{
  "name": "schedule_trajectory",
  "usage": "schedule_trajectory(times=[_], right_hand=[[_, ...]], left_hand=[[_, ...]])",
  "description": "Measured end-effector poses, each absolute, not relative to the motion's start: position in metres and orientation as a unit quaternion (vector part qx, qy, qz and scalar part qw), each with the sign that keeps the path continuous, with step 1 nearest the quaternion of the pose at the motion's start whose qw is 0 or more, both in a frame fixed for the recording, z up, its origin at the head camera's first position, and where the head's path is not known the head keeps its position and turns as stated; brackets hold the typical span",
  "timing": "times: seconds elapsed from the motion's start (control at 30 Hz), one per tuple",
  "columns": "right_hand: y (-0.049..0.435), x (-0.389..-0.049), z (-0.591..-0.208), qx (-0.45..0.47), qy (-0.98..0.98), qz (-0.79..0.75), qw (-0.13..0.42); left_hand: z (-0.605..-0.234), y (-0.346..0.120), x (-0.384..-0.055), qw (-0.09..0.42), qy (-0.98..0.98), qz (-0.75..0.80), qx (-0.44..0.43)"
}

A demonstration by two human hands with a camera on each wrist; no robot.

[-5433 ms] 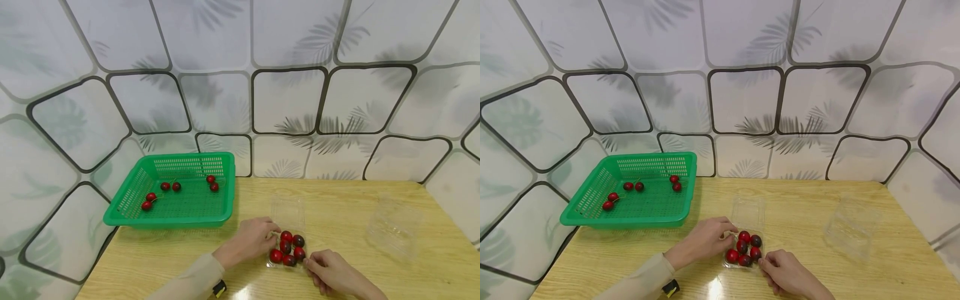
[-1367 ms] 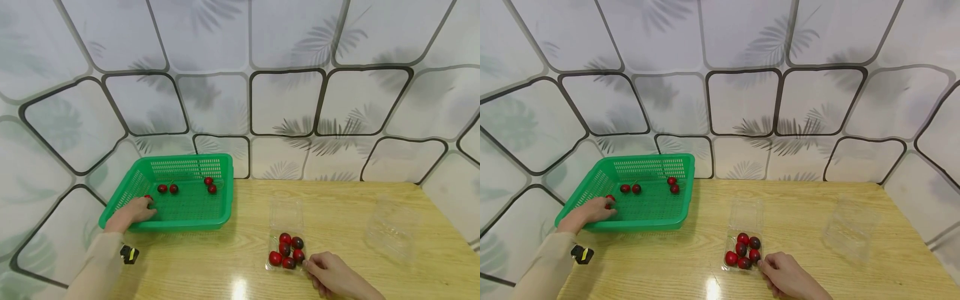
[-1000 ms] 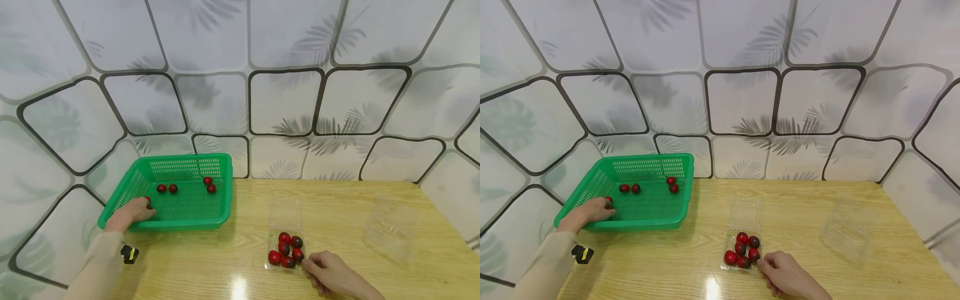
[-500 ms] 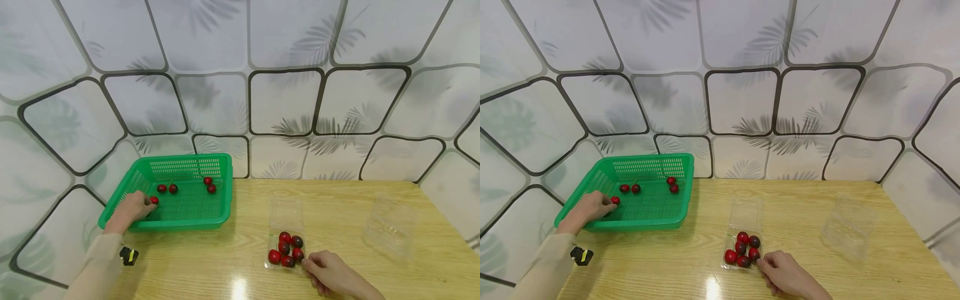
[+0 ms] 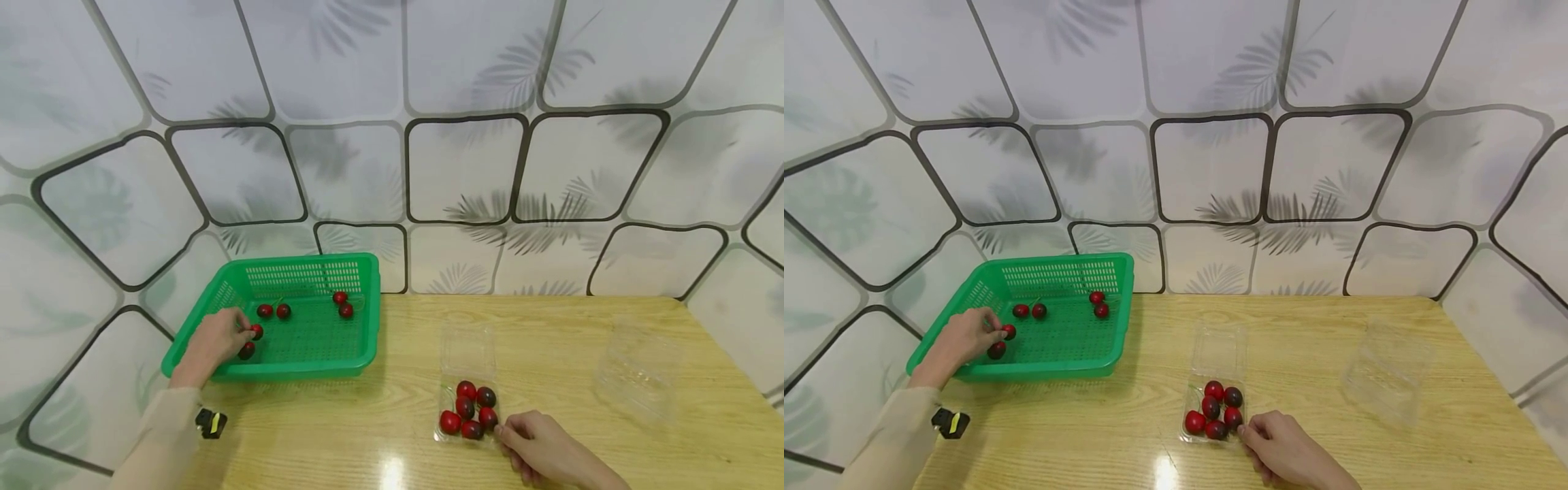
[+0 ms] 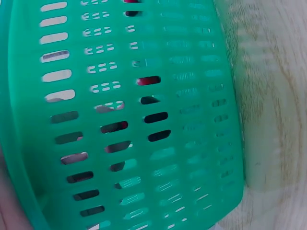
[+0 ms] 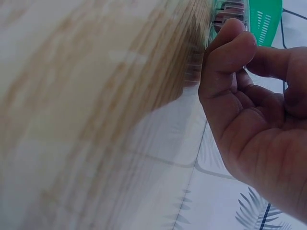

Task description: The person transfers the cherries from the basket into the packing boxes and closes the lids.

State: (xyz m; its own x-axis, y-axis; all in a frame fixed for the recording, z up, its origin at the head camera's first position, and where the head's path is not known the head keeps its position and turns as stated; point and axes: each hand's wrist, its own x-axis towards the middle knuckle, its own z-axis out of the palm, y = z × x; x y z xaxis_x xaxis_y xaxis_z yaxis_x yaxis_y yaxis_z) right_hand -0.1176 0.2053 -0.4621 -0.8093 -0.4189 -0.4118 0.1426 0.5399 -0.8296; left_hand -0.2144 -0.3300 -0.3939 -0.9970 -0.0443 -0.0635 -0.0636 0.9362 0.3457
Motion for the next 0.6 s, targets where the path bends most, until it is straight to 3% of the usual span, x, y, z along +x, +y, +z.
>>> schedule_trajectory(times=[0.47,0.6], right_hand=[[0.2065,-0.1168,-0.4648,-0.090,0.816,-0.487,0.297],[0.2067,-0.1172,-0.4648,-0.091,0.820,-0.483,0.294]], left_hand=[[-0.3972,-0.3295,-0.2115,-0.085,0.979,0.183,0.021],[-0.3956,-0.3282,-0.2110,-0.087,0.980,0.180,0.017]])
